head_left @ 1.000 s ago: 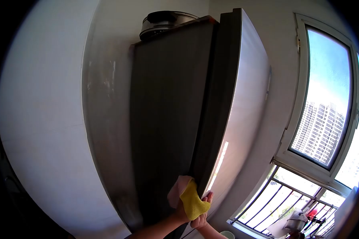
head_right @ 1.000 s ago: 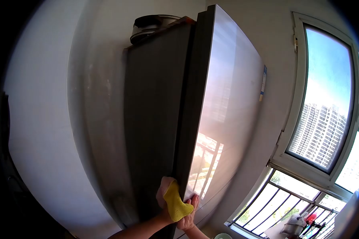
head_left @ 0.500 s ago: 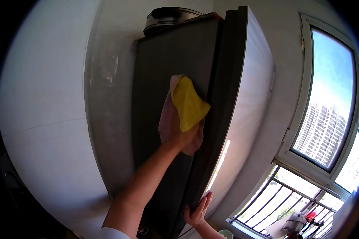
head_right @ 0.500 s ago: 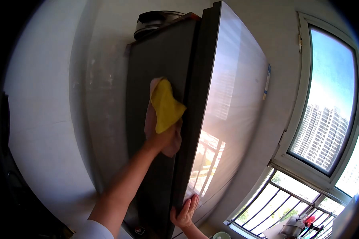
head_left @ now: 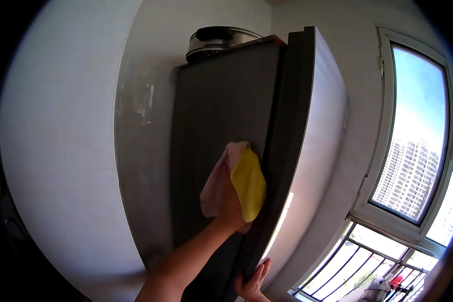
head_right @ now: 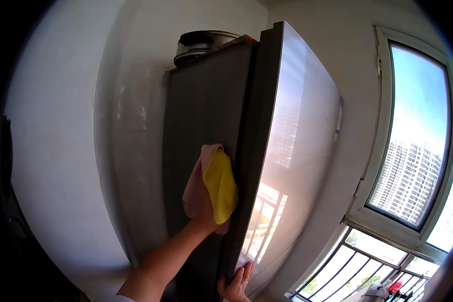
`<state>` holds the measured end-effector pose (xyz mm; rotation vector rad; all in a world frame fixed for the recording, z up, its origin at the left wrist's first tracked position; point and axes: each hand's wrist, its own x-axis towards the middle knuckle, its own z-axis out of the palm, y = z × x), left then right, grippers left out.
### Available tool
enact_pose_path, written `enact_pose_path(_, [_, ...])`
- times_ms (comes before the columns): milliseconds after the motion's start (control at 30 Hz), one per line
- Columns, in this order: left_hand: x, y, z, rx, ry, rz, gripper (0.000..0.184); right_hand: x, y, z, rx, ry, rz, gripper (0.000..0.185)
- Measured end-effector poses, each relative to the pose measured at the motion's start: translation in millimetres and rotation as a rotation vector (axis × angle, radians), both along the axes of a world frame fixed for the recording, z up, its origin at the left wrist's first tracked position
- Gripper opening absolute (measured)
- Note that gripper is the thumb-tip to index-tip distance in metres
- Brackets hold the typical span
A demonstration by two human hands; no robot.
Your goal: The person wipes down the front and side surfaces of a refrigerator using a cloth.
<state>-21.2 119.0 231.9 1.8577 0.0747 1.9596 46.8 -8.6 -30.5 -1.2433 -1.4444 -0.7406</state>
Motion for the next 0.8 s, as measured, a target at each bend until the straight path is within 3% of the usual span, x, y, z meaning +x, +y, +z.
enact_pose_path(33, [-8, -4, -19, -0.058, 0.048, -0.223, 0.071, 1, 0, -2, 0.01, -0.007, 0.003, 0.082])
enact_pose_path(200, [-9, -1, -26, -0.013, 0.071, -0.024, 0.065, 1, 0, -4, -0.015, 0.001, -0.011, 0.08])
enact_pose_path(233, [-21, -15, -4, -0.001, 0.066, -0.023, 0.065, 1, 0, -5, -0.014, 0.003, -0.016, 0.078])
enact_pose_path(300, [-44, -36, 50, 0.013, 0.248, 0.317, 0.056, 2, 1, -5, -0.006, 0.0, -0.026, 0.077])
enact_pose_path(333, [-42, -31, 68, 0.021, 0.243, 0.316, 0.056, 2, 1, -6, -0.001, -0.009, -0.03, 0.076])
enact_pose_path(400, [-31, -15, 103, 0.26, 0.129, 0.457, 0.048, 2, 2, -4, 0.011, -0.02, -0.033, 0.076])
enact_pose_path(467, [-14, 12, 141, 0.503, -0.049, 0.421, 0.046, 1, 2, -2, 0.038, -0.033, -0.05, 0.074])
enact_pose_path(500, [-13, 14, 159, 0.503, -0.049, 0.421, 0.046, 1, 2, -2, 0.038, -0.033, -0.049, 0.074])
enact_pose_path(567, [-10, 19, 186, 0.418, 0.016, 0.198, 0.062, 1, 3, -2, 0.073, -0.034, -0.038, 0.072])
enact_pose_path(667, [-3, 24, 202, 0.468, -0.138, 0.151, 0.048, -1, -2, 3, 0.069, -0.037, -0.026, 0.073])
enact_pose_path(800, [-12, 44, 198, 0.578, -0.011, 0.299, 0.05, -2, 1, 3, 0.068, -0.017, -0.02, 0.075])
